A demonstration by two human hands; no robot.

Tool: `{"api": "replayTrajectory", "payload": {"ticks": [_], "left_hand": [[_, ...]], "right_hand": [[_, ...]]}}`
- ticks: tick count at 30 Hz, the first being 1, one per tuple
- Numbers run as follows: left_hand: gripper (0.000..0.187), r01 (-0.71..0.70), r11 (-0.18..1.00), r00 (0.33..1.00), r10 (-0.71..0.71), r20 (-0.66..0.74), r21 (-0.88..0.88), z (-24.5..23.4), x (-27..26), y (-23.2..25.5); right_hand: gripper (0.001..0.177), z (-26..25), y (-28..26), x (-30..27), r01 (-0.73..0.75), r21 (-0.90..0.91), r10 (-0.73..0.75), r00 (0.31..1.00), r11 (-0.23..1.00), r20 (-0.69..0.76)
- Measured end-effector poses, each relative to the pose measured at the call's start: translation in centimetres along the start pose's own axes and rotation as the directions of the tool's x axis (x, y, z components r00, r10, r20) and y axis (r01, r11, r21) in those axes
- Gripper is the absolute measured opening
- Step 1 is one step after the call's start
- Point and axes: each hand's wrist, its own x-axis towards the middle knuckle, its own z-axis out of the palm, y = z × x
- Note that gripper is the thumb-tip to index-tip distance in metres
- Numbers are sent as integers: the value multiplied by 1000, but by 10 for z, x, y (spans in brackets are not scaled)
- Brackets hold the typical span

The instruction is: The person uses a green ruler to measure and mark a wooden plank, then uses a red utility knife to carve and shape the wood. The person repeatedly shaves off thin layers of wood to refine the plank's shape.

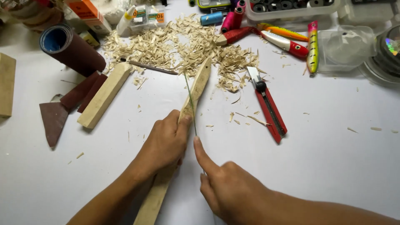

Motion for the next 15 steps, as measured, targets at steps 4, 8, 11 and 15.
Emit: {"api": "replayTrajectory", "payload": {"ticks": [4,8,11,15], "left_hand": [[39,53,996,998,-50,46,-69,-6,-13,17],[41,124,984,989,-111,100,-132,-13,-17,27],[40,128,983,988,-116,99,-129,-15,-16,26],[39,134,982,987,-119,109,-134,-16,-14,23]], "right_hand": [[71,-21,-5,6,34,121,-14,986,992,-166],[69,-4,14,2,-22,-9,20,980,1000,-196],[60,11,42,-3,313,-236,-390,791,920,-472],[42,-8,44,-29,374,-552,-661,523,745,-539]]}}
